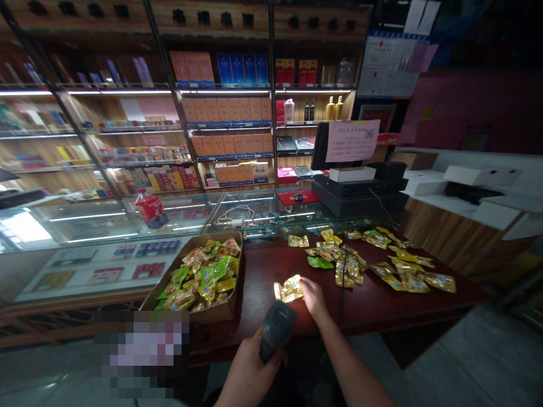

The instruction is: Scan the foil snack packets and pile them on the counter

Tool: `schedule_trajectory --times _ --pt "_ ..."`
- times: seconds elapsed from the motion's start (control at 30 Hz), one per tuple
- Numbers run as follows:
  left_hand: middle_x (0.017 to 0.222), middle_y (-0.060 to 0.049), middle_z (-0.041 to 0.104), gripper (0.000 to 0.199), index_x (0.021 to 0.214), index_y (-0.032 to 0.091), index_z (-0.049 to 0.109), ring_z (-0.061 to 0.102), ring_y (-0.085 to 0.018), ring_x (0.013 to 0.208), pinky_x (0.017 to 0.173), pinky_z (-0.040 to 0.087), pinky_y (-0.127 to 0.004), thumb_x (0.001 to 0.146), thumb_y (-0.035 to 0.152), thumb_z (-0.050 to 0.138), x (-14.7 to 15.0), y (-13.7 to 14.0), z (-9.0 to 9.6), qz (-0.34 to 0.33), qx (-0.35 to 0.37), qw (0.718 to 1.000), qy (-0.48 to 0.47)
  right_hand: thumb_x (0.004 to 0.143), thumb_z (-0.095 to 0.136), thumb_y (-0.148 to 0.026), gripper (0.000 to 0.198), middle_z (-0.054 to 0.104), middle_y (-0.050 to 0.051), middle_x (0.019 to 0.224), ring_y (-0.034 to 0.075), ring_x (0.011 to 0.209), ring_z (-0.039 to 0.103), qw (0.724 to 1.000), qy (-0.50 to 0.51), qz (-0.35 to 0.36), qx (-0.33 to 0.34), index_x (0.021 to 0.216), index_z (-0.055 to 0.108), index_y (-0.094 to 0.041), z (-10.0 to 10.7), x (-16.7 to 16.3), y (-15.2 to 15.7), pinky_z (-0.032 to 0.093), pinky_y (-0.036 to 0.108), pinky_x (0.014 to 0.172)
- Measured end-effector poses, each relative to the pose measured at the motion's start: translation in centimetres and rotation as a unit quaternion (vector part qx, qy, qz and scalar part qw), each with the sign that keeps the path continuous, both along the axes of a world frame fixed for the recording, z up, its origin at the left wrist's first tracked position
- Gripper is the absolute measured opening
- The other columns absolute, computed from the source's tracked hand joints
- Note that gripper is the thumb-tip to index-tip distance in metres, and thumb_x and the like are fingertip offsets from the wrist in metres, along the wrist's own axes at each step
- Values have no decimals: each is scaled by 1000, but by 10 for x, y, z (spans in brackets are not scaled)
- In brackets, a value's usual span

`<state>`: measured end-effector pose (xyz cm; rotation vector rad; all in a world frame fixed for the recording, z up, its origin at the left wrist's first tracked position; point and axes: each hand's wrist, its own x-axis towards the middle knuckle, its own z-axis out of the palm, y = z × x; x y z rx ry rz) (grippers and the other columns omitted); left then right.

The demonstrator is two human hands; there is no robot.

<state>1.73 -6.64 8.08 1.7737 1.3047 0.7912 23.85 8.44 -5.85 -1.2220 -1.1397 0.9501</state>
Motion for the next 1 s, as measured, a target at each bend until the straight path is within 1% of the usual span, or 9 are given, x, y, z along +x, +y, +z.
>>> schedule_trajectory --times 0.2,0.37,0.53,0.63,0.73,0.8,0.87,0.93,1.0 --pt "80 -4 75 19 93 14 71 67 -20 74 68 46 -24 84 15 55 -1 0 1 3 -12 1000 -6 98 63 -43 30 73 3 101 18 87 71 1000 -5 5 -2 107 68 -16 2 -1 0 59 37 79" --pt "81 -4 74 22 94 14 71 64 -19 73 67 44 -24 81 13 54 -1 1 -5 5 -16 1000 1 98 62 -46 31 75 5 107 20 98 71 1000 -16 9 5 108 70 -17 12 -4 -2 56 43 92" --pt "80 -4 73 19 93 14 70 63 -19 73 66 43 -25 82 17 54 -4 9 -12 15 -7 1000 1 98 62 -45 31 75 5 109 21 100 71 1000 -19 8 -4 109 71 -17 18 -6 -3 55 45 95" --pt "81 -5 73 21 95 13 70 64 -20 74 66 44 -25 84 24 57 -12 26 -19 35 5 999 -5 97 64 -42 29 74 5 110 20 99 70 999 -18 -14 -28 110 70 -17 19 -5 -3 57 43 91" --pt "82 -5 73 22 96 13 70 65 -21 78 70 45 -26 82 26 59 -24 47 -33 38 18 999 1 98 63 -41 28 72 4 104 17 85 70 996 -14 -45 -75 112 67 -17 24 -1 1 60 34 75" --pt "80 -5 72 20 93 14 69 65 -21 77 70 45 -27 81 27 60 -30 58 -43 39 21 999 -1 98 63 -40 28 71 3 101 14 77 68 994 -11 -59 -96 111 66 -16 35 -2 8 59 30 67" --pt "71 -2 68 19 91 15 66 62 -18 66 61 44 -25 81 30 60 -32 66 -53 42 -3 999 -27 98 63 -40 27 70 3 103 14 78 68 994 -12 -60 -89 112 66 -16 53 -13 21 59 29 66" --pt "59 4 58 22 91 16 62 54 -14 48 48 38 -23 83 37 59 -31 70 -61 51 -54 994 -78 99 62 -40 28 69 4 106 15 82 68 997 -17 -40 -60 114 65 -17 77 -38 42 59 30 68" --pt "49 8 49 26 90 19 56 44 -11 35 39 30 -21 84 44 58 -30 72 -66 63 -99 985 -128 99 61 -40 28 70 4 108 16 84 69 999 -29 4 -22 115 65 -18 106 -78 69 60 32 71"
